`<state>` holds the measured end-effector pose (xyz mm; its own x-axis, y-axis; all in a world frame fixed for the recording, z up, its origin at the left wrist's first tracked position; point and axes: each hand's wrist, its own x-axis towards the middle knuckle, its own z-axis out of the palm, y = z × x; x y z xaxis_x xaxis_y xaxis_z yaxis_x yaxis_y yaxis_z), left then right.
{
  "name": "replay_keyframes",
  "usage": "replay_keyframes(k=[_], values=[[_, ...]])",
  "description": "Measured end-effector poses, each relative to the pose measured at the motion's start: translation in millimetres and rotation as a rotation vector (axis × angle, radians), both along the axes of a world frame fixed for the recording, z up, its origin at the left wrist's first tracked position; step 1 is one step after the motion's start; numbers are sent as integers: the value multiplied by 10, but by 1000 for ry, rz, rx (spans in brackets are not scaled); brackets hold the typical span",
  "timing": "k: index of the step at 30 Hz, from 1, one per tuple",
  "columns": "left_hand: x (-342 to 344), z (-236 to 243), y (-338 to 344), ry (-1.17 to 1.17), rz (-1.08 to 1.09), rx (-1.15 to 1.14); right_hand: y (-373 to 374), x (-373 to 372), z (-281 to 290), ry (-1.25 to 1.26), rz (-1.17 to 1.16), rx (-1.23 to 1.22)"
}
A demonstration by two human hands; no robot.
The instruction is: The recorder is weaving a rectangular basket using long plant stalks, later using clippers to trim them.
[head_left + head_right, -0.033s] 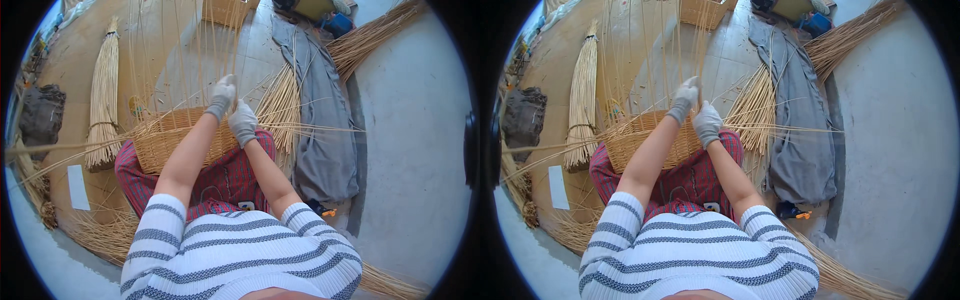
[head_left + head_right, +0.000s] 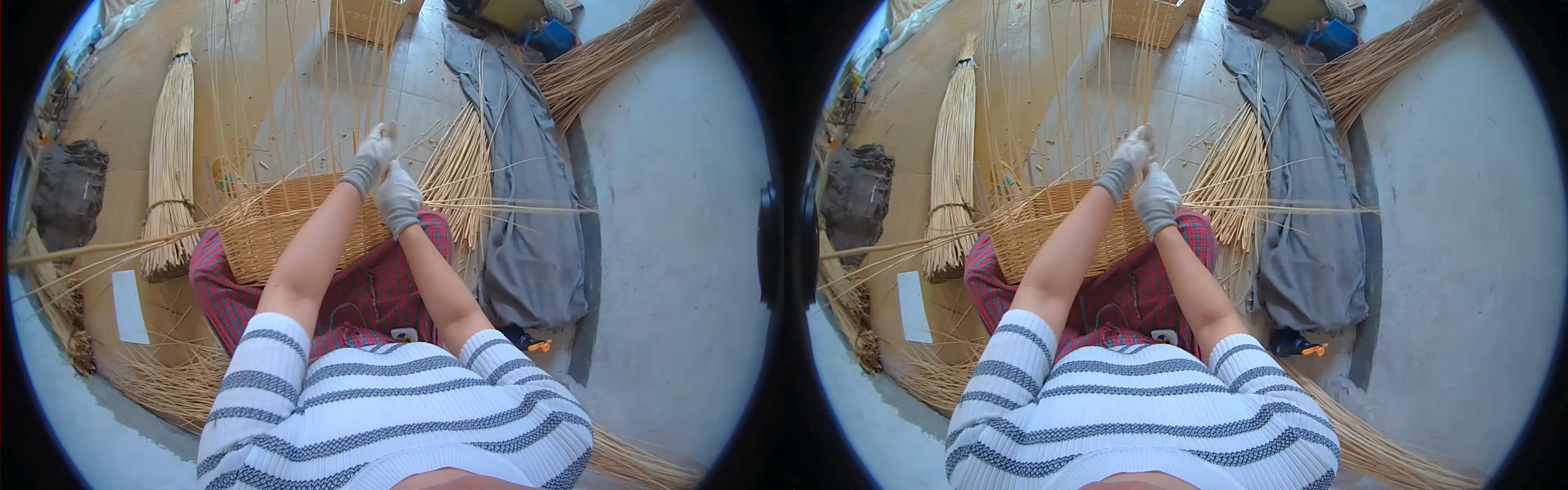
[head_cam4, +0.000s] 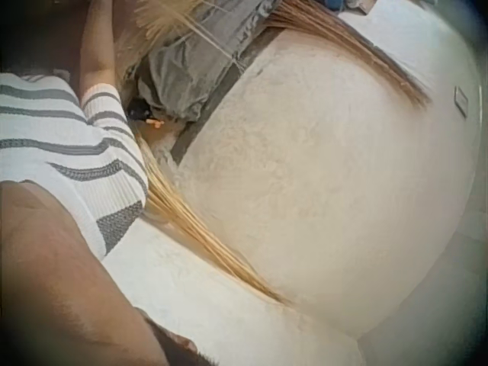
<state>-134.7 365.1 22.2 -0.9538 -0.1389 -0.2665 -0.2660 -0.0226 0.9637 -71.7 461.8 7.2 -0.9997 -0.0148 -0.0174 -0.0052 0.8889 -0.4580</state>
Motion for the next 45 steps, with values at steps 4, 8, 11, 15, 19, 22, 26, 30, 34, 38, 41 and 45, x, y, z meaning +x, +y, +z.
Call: replay_keyframes(k=[4, 8, 11, 15, 19, 22, 26, 30, 34, 38, 41, 45], values=[[797, -118, 13, 433, 44, -126, 112, -191, -48, -113, 183, 41], [2213, -227, -985, 482, 218, -442, -21, 71, -14, 606, 17, -200], [2871, -220, -1712, 250, 599, -849, -629, 546, 233, 669, 124, -603], [3036, -191, -2186, 343, 636, -1034, -1985, 1058, 463, -95, 405, -922], [2993, -247, -2374, 198, 359, -1075, -3016, 516, -98, -639, 5, -695], [2995, -329, -2432, 110, 344, -799, -3277, 102, -889, -768, 236, -801], [2998, -358, -2493, 222, 350, -927, -3479, 41, -1305, -489, 225, -421], [3002, -254, -2515, 146, 281, -983, -3263, 274, -871, -555, -89, -795], [3011, -146, -2500, -18, 239, -989, -3033, 609, -386, -412, -62, -774], [2986, -96, -2498, -86, 226, -1146, -3032, 802, -250, 89, 52, -659], [2965, -87, -2512, -26, 244, -1222, -3022, 776, -269, 87, 121, -815], [2956, -65, -2539, -122, 222, -1151, -2896, 683, -228, -471, 183, -1293]])
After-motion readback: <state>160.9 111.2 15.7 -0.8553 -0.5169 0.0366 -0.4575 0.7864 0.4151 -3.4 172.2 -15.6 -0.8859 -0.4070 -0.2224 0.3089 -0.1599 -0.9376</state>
